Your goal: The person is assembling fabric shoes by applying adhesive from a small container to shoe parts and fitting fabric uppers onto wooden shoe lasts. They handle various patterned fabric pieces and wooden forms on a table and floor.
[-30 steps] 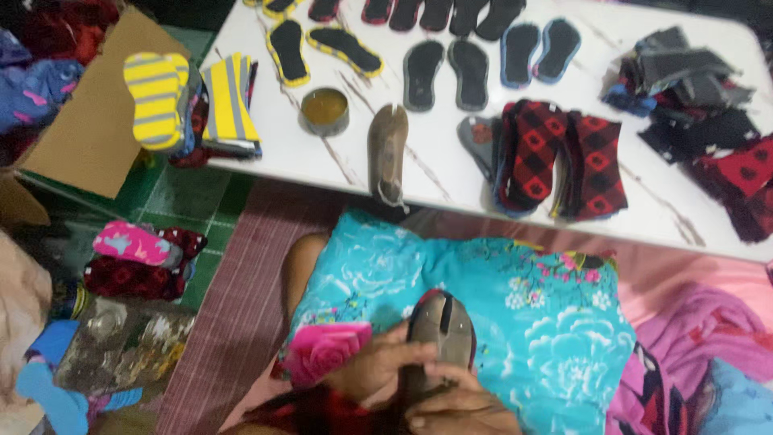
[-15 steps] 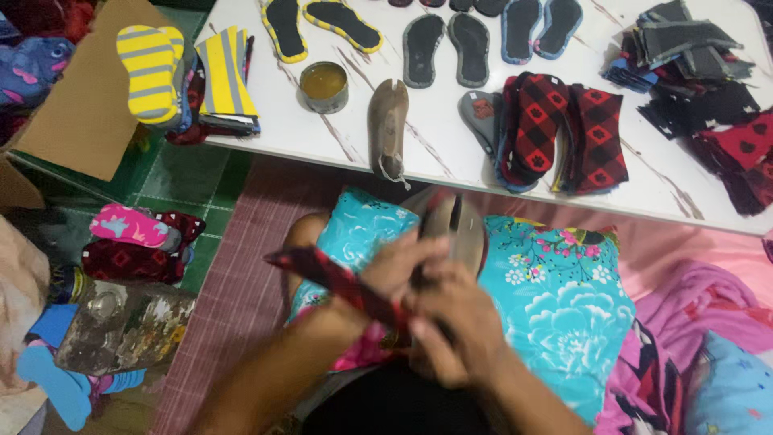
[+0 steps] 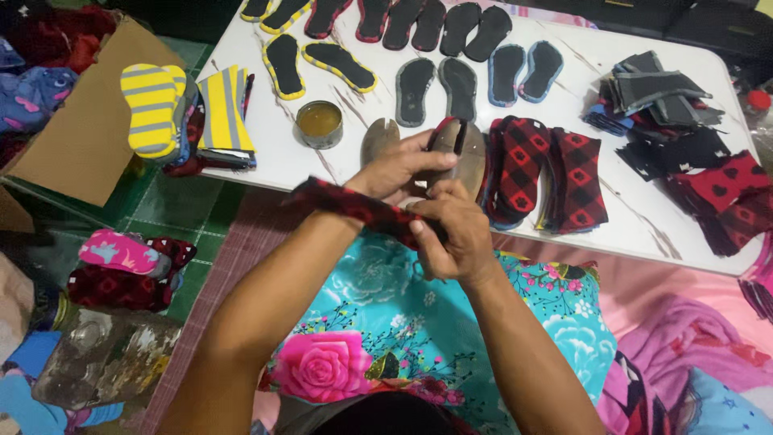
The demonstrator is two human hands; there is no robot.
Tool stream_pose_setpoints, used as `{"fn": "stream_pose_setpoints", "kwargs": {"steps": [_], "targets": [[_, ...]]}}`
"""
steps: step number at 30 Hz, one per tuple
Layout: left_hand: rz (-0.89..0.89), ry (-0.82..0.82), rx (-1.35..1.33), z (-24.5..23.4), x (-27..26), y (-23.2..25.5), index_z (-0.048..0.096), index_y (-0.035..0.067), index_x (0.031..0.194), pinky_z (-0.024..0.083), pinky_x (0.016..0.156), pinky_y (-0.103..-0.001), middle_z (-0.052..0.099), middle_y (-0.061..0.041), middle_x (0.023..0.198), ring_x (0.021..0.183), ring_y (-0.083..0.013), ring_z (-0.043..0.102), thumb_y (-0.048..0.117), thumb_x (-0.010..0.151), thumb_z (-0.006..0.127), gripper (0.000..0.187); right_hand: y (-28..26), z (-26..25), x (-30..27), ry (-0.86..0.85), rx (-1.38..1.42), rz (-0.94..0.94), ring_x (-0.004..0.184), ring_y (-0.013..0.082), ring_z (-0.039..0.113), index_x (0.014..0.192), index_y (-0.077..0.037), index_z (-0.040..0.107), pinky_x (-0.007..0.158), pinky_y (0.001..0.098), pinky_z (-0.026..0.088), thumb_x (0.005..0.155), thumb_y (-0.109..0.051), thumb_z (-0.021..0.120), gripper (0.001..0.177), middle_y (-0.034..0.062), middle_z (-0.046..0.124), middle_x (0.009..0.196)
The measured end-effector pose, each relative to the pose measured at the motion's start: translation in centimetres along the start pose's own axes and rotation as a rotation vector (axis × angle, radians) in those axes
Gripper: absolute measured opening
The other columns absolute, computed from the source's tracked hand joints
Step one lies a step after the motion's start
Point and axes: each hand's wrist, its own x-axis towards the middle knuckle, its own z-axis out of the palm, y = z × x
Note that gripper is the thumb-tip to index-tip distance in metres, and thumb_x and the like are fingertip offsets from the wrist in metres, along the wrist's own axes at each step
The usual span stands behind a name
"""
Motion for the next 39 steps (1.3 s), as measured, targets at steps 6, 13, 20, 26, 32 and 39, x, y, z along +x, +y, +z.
{"fn": "stream_pose_setpoints", "kwargs": {"steps": [6,13,20,26,32,39], "targets": [[-0.101,0.109,0.275,0.5,0.4,2.4,0.056,0.021,0.132,0.061,0.065,-0.032,0.065,0.004,0.098,0.083,-0.0074,0.067,0.021,0.086,0.07,0.049,0.9,0.9,-0.1,0.049,0.022,0.025,0.089,0.0317,0.063,0.103,-0.002,0.067,0.082,0.0398,0.054,0.088,0.0,0.068,0.015,0.0126,0.066,0.088],[0.08,-0.08,0.242,-4.4,4.0,-1.8,0.058,0.011,0.143,0.049,0.082,-0.038,0.063,-0.006,0.118,0.102,-0.0183,0.06,0.017,0.098,0.074,0.049,3.1,0.5,-1.5,0.183,-0.016,0.306,0.09,0.0192,0.066,0.108,-0.002,0.068,0.081,0.0327,0.054,0.096,-0.007,0.067,0.013,0.0087,0.068,0.099],[-0.203,0.112,0.493,-4.2,6.2,-0.4,0.049,0.028,0.138,0.062,0.082,-0.055,0.059,0.007,0.126,0.111,-0.0133,0.062,0.022,0.085,0.073,0.059,5.0,-5.8,-3.4,0.609,0.528,0.516,0.104,0.0146,0.063,0.132,-0.005,0.053,0.093,0.0302,0.054,0.105,-0.006,0.061,0.028,0.0062,0.063,0.12],[-0.266,0.074,0.475,-5.6,7.2,-0.4,0.059,0.017,0.13,0.064,0.067,-0.048,0.065,-0.001,0.116,0.105,-0.0164,0.066,0.024,0.09,0.071,0.042,4.5,-6.8,-5.4,0.694,0.721,0.445,0.12,0.019,0.064,0.132,-0.003,0.048,0.107,0.0366,0.057,0.11,-0.007,0.056,0.024,0.0108,0.059,0.132],[-0.301,0.342,0.424,-5.5,8.9,-2.4,0.069,0.014,0.121,0.045,0.052,-0.039,0.073,-0.005,0.102,0.084,-0.0225,0.068,0.023,0.09,0.072,0.032,5.2,-4.3,-7.2,0.552,1.028,0.28,0.096,0.0134,0.065,0.153,-0.002,0.04,0.083,0.0279,0.054,0.114,0.007,0.049,0.04,0.007,0.065,0.111],[-0.21,0.59,0.319,-3.6,6.8,-3.3,0.067,0.017,0.124,0.051,0.084,-0.055,0.074,-0.003,0.109,0.1,-0.023,0.069,0.022,0.088,0.071,0.037,7.8,0.9,-8.2,0.654,0.703,0.609,0.089,0.0072,0.059,0.127,-0.007,0.052,0.078,0.0216,0.048,0.103,-0.003,0.059,0.025,0.0,0.064,0.106]]}}
